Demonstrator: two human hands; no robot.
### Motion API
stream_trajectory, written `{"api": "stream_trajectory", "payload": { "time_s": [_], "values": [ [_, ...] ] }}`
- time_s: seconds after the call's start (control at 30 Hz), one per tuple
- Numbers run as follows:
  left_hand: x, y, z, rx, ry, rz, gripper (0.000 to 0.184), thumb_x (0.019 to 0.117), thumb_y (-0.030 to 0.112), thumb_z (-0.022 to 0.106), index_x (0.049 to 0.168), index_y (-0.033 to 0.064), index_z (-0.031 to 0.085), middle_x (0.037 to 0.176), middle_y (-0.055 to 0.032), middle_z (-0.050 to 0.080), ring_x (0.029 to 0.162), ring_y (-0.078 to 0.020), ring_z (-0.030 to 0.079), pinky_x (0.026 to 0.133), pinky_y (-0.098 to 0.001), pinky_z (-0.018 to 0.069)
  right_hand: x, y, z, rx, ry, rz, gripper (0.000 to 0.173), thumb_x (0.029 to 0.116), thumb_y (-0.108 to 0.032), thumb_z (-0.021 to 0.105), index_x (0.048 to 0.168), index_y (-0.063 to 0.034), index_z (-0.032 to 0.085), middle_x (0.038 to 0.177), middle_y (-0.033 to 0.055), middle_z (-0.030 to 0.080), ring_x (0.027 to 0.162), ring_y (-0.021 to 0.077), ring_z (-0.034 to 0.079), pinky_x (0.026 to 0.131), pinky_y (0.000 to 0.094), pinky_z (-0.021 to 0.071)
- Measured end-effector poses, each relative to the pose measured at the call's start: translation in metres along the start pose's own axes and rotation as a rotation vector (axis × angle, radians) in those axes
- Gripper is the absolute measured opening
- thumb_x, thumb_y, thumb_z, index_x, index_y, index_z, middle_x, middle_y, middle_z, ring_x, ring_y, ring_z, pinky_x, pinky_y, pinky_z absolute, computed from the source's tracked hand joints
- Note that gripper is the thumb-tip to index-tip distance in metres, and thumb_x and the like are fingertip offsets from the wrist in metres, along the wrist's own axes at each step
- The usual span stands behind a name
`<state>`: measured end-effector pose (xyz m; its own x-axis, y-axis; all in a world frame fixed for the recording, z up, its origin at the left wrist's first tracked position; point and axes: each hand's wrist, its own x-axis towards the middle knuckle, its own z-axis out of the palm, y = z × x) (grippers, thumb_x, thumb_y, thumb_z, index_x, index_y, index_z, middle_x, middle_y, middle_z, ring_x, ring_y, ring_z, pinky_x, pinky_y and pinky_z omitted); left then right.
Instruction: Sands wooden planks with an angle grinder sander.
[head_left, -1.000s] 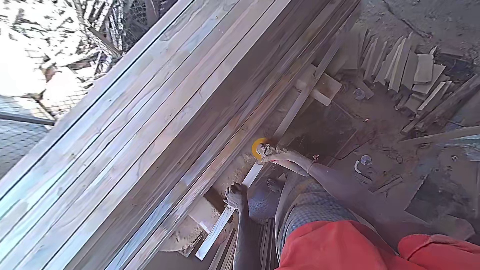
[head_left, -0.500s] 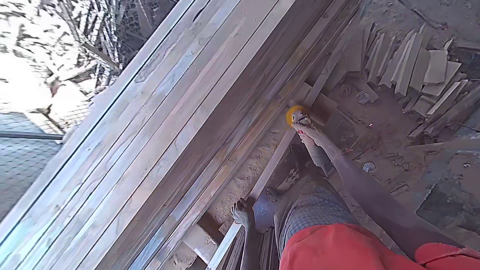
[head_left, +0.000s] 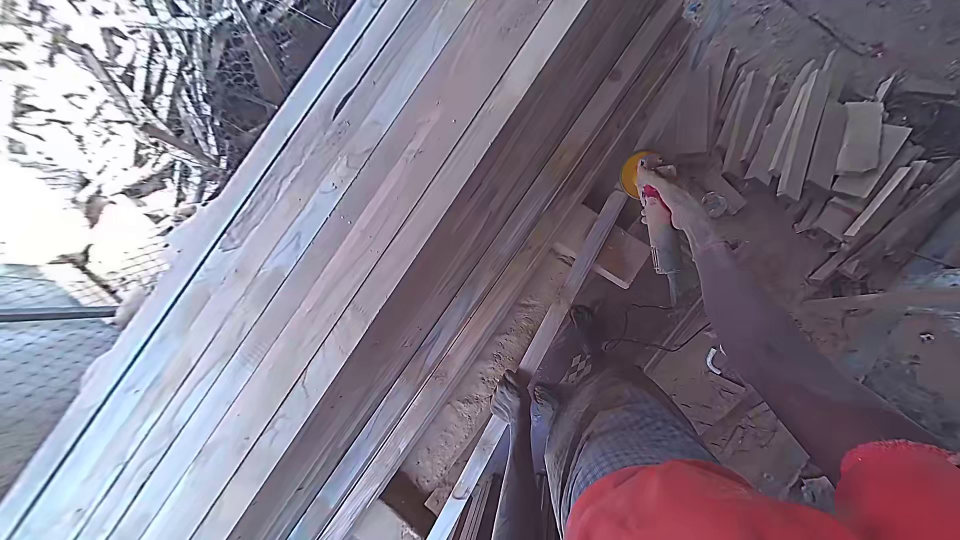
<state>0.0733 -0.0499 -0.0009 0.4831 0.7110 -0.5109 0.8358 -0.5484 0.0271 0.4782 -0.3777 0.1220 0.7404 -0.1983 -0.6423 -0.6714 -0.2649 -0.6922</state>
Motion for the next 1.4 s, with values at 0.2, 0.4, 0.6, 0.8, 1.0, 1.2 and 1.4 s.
{"api": "stream_trajectory", "payload": {
  "time_s": [0.2, 0.4, 0.6, 0.8, 1.0, 1.2, 1.4],
  "values": [
    [0.0, -0.005, -0.01, -0.074, -0.062, 0.048, 0.056, 0.1111, 0.04, 0.029, 0.115, 0.0087, 0.075, 0.118, -0.0187, 0.074, 0.116, -0.0379, 0.068, 0.095, -0.0638, 0.0492, -0.084, 0.06, 0.063, -0.256, -0.294, 0.022, 0.058, 0.0812, -0.069, 0.073, 0.106, -0.0171, 0.072, 0.086, 0.0005, 0.068, 0.072, 0.0124, 0.064, 0.067, 0.0345, 0.0557],
    [0.01, -0.078, -0.011, -0.086, -0.067, 0.106, 0.057, 0.1106, 0.04, 0.028, 0.117, 0.0071, 0.074, 0.122, -0.0212, 0.071, 0.12, -0.0394, 0.066, 0.097, -0.0642, 0.0481, -0.213, 0.141, 0.17, -0.542, -0.627, -0.092, 0.048, 0.0839, -0.06, 0.076, 0.106, -0.0177, 0.069, 0.082, -0.0037, 0.063, 0.065, 0.0048, 0.056, 0.063, 0.0255, 0.0495],
    [0.023, -0.268, 0.005, 0.021, 0.05, 0.123, 0.059, 0.1099, 0.037, 0.029, 0.106, 0.0003, 0.075, 0.112, -0.0267, 0.073, 0.112, -0.0456, 0.068, 0.091, -0.0656, 0.0505, -0.263, 0.188, 0.196, -0.698, -0.607, -0.187, 0.066, 0.0813, -0.07, 0.072, 0.114, -0.012, 0.068, 0.1, 0.0053, 0.069, 0.088, 0.0163, 0.066, 0.084, 0.043, 0.0538],
    [0.025, -0.265, 0.002, 0.127, 0.032, 0.135, 0.068, 0.1111, 0.044, 0.02, 0.109, 0.0022, 0.074, 0.112, -0.0235, 0.074, 0.111, -0.0414, 0.07, 0.09, -0.0621, 0.0529, -0.243, 0.192, 0.144, -0.433, -0.455, -0.021, 0.06, 0.0816, -0.07, 0.072, 0.112, -0.018, 0.069, 0.087, 0.002, 0.068, 0.07, 0.012, 0.064, 0.067, 0.0346, 0.0571],
    [0.013, -0.158, -0.005, 0.115, -0.031, 0.158, 0.066, 0.1116, 0.045, 0.021, 0.117, 0.0038, 0.073, 0.118, -0.0225, 0.072, 0.115, -0.0402, 0.069, 0.092, -0.0615, 0.0527, -0.205, 0.165, 0.086, -0.258, -0.314, 0.047, 0.06, 0.0806, -0.073, 0.071, 0.104, -0.0178, 0.071, 0.079, 0.0013, 0.067, 0.065, 0.0133, 0.064, 0.062, 0.0334, 0.0567],
    [0.004, -0.055, -0.005, 0.074, -0.053, 0.345, 0.073, 0.109, 0.056, 0.019, 0.112, 0.009, 0.075, 0.107, -0.0204, 0.075, 0.106, -0.0403, 0.072, 0.088, -0.0641, 0.053, -0.144, 0.119, 0.026, -0.228, -0.252, 0.056, 0.064, 0.08, -0.073, 0.071, 0.1, -0.0131, 0.071, 0.077, 0.0037, 0.067, 0.063, 0.0146, 0.065, 0.06, 0.0351, 0.0567],
    [-0.003, -0.003, 0.012, -0.034, 0.114, 0.704, 0.084, 0.0855, 0.076, 0.054, 0.136, 0.0099, 0.063, 0.114, -0.0167, 0.074, 0.102, -0.0362, 0.073, 0.086, -0.0605, 0.0556, -0.089, 0.057, -0.051, -0.084, -0.197, 0.075, 0.052, 0.0892, -0.062, 0.069, 0.111, -0.0159, 0.066, 0.08, 0.002, 0.062, 0.061, 0.0127, 0.058, 0.057, 0.0329, 0.0526]
  ]
}}
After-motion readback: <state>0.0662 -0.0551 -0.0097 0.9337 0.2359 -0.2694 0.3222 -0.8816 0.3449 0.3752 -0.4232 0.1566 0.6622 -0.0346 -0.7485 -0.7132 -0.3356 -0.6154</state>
